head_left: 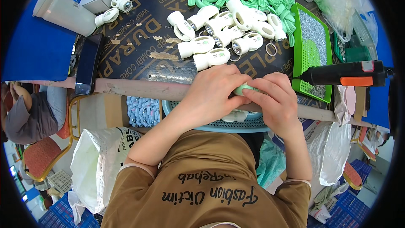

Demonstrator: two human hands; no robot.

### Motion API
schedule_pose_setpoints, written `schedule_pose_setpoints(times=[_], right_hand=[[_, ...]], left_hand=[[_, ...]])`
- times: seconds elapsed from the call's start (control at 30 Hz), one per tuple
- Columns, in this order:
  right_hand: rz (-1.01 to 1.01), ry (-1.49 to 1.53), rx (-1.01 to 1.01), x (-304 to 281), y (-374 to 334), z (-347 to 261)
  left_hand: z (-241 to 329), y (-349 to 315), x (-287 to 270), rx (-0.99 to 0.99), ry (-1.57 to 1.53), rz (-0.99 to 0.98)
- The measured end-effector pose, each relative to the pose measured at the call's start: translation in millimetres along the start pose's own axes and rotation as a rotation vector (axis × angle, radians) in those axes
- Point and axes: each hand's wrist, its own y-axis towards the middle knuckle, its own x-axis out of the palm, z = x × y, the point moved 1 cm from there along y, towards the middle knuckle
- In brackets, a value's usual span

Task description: Assembling small plastic toy flashlights by fitting internal components and testing the light functionality.

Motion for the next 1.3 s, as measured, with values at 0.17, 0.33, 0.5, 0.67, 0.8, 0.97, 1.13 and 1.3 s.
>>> schedule_pose_setpoints(times=[0.17, 0.33, 0.5, 0.67, 0.8, 0.97, 1.13, 1.3], right_hand=[[-0.023, 0.003, 0.027, -1.1, -1.9, 2.6], [-0.026, -0.010, 0.073, 0.1, -12.3, 2.9], [0.046, 0.038, 0.139, -0.9, -20.6, -0.1], [1.064, -0.003, 0.313, -39.1, -53.2, 22.4], [0.820, 0.462, 0.378, -63.7, -34.5, 44.9], [0.620, 0.708, 0.444, -71.3, -38.8, 53.6], [0.557, 0.699, 0.348, -76.7, -41.1, 64.9], [0.677, 1.059, 0.149, -93.4, -37.2, 64.1]], left_hand=[[-0.7, 0.4, 0.3, 0.012, 0.000, 0.005], [-1.1, -2.7, 1.8, 0.080, 0.005, 0.089], [2.7, -3.5, 3.6, 0.084, 0.005, 0.066], [3.0, -3.3, 5.5, 0.192, 0.063, 0.124], [1.1, -6.1, 6.1, 0.280, 0.150, 0.082], [-2.9, -9.7, 10.9, 0.350, 0.111, 0.119], [-2.0, -7.6, 10.5, 0.359, 0.096, 0.155], [3.1, -4.6, 9.2, 0.337, 0.119, 0.147]])
